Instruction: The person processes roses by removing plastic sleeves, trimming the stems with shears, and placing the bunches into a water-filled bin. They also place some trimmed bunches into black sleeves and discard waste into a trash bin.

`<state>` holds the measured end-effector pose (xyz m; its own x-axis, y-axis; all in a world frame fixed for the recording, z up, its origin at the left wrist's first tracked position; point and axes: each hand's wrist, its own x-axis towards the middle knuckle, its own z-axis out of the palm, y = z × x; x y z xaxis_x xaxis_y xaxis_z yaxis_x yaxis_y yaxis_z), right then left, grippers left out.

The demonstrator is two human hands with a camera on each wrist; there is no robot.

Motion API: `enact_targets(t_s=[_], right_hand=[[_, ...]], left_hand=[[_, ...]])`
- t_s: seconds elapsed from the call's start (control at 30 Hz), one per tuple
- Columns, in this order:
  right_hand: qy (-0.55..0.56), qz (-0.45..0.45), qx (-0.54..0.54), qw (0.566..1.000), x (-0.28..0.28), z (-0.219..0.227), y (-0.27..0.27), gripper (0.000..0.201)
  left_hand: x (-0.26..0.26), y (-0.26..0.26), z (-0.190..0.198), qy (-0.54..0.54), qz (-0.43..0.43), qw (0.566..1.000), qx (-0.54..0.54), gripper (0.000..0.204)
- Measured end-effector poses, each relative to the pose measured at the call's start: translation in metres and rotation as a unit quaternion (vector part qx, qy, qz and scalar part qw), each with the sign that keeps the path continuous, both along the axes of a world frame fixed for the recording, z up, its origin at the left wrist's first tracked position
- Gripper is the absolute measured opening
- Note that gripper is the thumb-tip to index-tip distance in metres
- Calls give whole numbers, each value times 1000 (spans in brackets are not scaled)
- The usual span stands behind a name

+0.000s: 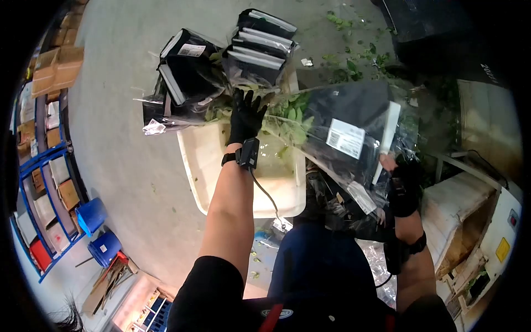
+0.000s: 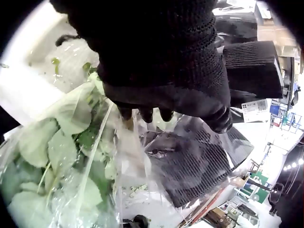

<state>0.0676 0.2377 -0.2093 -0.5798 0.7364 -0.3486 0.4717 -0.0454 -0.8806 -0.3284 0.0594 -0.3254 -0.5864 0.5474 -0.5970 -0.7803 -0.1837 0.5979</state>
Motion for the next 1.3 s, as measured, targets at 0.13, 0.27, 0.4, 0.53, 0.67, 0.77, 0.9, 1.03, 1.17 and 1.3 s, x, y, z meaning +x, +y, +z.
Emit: enact_targets(t_s=[0.13,0.27,0.4,0.53,0.67,0.77,0.9,1.03,1.17,1.3], right_hand=[[-80,-128,54,987,12,16,-8,37],[-30,-135,53,989,29,15,-22,30],[69,-147,-5,987,4,51,-30,25],[40,-245,-146,958,56,16,-25,27],[-152,-5,50,987,77,23,-57,32],[-51,21,-191,980,198,-46,-97,32],[-208,425,113,873,258,6,-91,24],[-619,368,-50,692,275,109,-20,21],[-128,110,-166,971,178,166,16,46],[-107,290,-73,948,151,118,0,74]], left_hand=[[-5,0,-54,241,-167,955,-44,55],[5,11,-32,77,-36,996,-21,54],[23,-21,-65,148,41,975,-160,55],[95,-71,-89,228,-72,934,-267,66],[182,-41,54,-327,-47,943,40,56],[248,-25,53,-321,33,941,102,59],[301,-51,35,-251,-31,967,28,45],[337,-65,97,-94,-110,984,-100,32],[367,-55,190,-18,-228,971,-73,26],[460,-67,181,-166,-285,944,-8,31]])
